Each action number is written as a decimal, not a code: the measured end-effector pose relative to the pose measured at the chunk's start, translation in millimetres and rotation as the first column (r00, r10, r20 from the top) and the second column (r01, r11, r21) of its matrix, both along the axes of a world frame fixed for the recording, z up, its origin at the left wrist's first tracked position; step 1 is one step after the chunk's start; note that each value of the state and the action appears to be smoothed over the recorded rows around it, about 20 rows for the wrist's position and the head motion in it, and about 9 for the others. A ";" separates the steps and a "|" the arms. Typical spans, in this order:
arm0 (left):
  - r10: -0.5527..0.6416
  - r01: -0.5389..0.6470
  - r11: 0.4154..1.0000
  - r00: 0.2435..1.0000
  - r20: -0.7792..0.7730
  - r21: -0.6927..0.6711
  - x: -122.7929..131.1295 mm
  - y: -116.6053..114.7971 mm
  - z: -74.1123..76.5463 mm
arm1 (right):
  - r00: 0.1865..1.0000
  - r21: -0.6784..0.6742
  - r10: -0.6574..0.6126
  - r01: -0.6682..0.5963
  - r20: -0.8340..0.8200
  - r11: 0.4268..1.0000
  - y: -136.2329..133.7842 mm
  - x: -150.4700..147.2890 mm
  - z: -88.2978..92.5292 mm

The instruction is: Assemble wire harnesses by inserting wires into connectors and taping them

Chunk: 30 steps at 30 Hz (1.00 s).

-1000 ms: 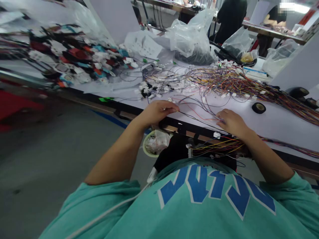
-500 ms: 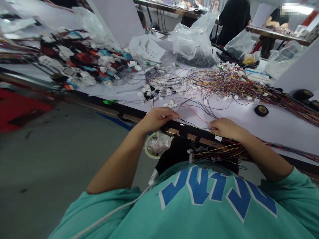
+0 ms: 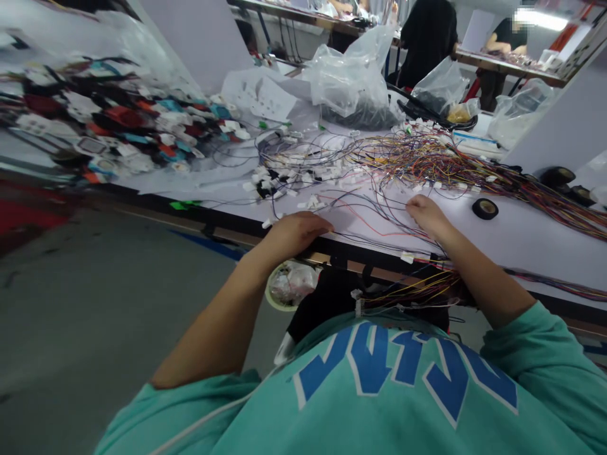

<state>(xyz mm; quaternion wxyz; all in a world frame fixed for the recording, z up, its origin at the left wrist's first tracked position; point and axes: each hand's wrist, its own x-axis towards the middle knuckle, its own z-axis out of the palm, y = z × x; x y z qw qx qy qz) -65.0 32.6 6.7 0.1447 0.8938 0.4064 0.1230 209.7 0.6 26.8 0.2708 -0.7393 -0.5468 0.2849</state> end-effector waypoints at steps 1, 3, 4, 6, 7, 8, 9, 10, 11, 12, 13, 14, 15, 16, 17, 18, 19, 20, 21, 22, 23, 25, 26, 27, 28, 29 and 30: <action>0.011 -0.011 1.000 1.000 -0.005 0.020 0.9 1.3 -2.3 | 0.988 -0.003 0.029 -0.029 0.150 1.000 4.7 -3.0 -1.7; 0.018 -0.018 0.999 1.000 -0.006 0.038 2.7 3.3 -6.7 | 0.935 -0.033 0.075 -0.068 0.347 0.997 12.3 -10.6 -4.5; 0.017 -0.017 0.999 1.000 -0.004 0.037 3.4 4.0 -8.8 | 0.921 -0.050 0.100 -0.088 0.376 0.995 15.0 -14.9 -5.6; 0.023 -0.024 0.999 1.000 0.010 0.029 4.7 5.1 -12.9 | 0.909 -0.081 0.134 -0.111 0.395 0.990 18.7 -23.4 -6.8; 0.033 -0.033 0.999 0.999 0.023 0.026 5.1 5.5 -14.9 | 0.894 -0.102 0.150 -0.118 0.423 0.988 20.0 -27.3 -7.0; 0.043 -0.044 0.999 0.998 0.040 0.022 5.4 5.8 -16.7 | 0.874 -0.124 0.164 -0.120 0.458 0.985 21.3 -30.6 -6.8; 0.053 -0.054 0.998 0.997 0.058 0.017 5.6 6.2 -18.4 | 0.853 -0.147 0.176 -0.119 0.491 0.982 22.7 -33.1 -6.4; 0.061 -0.062 0.998 0.995 0.075 0.012 5.6 6.6 -19.9 | 0.836 -0.165 0.186 -0.116 0.516 0.979 24.4 -34.9 -5.7; 0.068 -0.068 0.998 0.994 0.087 0.006 5.7 7.1 -21.2 | 0.828 -0.178 0.194 -0.116 0.525 0.977 26.4 -35.9 -4.8; 0.072 -0.072 0.997 0.993 0.096 0.000 5.8 7.5 -22.2 | 0.831 -0.185 0.199 -0.118 0.519 0.976 28.6 -36.3 -3.8; 0.073 -0.073 0.997 0.992 0.103 -0.005 5.9 8.0 -22.9 | 0.837 -0.191 0.205 -0.122 0.507 0.974 31.0 -36.3 -2.8; 0.074 -0.074 0.997 0.991 0.108 -0.010 6.1 8.4 -23.4 | 0.843 -0.194 0.208 -0.126 0.496 0.973 33.6 -36.0 -1.9; 0.073 -0.071 0.997 0.991 0.112 -0.016 6.3 8.7 -23.6 | 0.846 -0.196 0.210 -0.128 0.490 0.972 36.1 -35.7 -1.1; 0.069 -0.067 0.998 0.991 0.117 -0.022 6.5 8.9 -23.5 | 0.847 -0.197 0.212 -0.130 0.488 0.972 38.6 -35.5 -0.5; 0.064 -0.062 0.998 0.990 0.123 -0.027 6.8 9.0 -23.4 | 0.845 -0.198 0.214 -0.131 0.490 0.971 41.1 -35.4 -0.1; 0.060 -0.057 0.998 0.990 0.129 -0.030 7.0 9.0 -23.1 | 0.843 -0.198 0.217 -0.134 0.492 0.971 43.6 -35.3 0.2; 0.058 -0.054 0.998 0.989 0.134 -0.032 7.1 8.7 -22.7 | 0.843 -0.198 0.224 -0.143 0.489 0.970 46.2 -34.9 0.4; 0.057 -0.053 0.998 0.988 0.140 -0.032 7.3 8.4 -22.3 | 0.844 -0.199 0.233 -0.154 0.483 0.968 48.8 -34.2 0.6; 0.058 -0.054 0.998 0.988 0.146 -0.032 7.4 7.9 -21.9 | 0.845 -0.202 0.244 -0.165 0.477 0.966 51.4 -32.9 0.9; 0.061 -0.057 0.998 0.987 0.149 -0.033 7.5 7.4 -21.3 | 0.845 -0.205 0.251 -0.172 0.471 0.964 53.9 -31.3 1.2; 0.064 -0.059 0.998 0.986 0.151 -0.036 7.7 6.8 -20.6 | 0.847 -0.208 0.254 -0.174 0.468 0.962 56.2 -29.3 1.5; 0.072 -0.066 0.997 0.986 0.149 -0.045 8.1 5.5 -18.9 | 0.848 -0.212 0.251 -0.169 0.466 0.963 60.0 -25.6 1.8; 0.074 -0.068 0.997 0.987 0.145 -0.048 8.4 4.9 -18.0 | 0.849 -0.209 0.248 -0.166 0.466 0.964 61.4 -24.4 1.8; 0.077 -0.070 0.996 0.987 0.142 -0.050 8.7 4.2 -17.0 | 0.850 -0.203 0.245 -0.166 0.466 0.965 62.5 -24.0 1.5; 0.078 -0.071 0.996 0.987 0.139 -0.050 8.9 3.6 -16.0 | 0.851 -0.195 0.242 -0.168 0.466 0.966 63.4 -24.2 1.1; 0.078 -0.072 0.996 0.987 0.137 -0.049 9.0 2.9 -15.2 | 0.852 -0.187 0.241 -0.171 0.466 0.967 64.3 -25.1 0.6; 0.077 -0.072 0.996 0.988 0.134 -0.047 9.1 2.3 -14.6 | 0.853 -0.180 0.240 -0.175 0.464 0.968 65.2 -26.4 0.0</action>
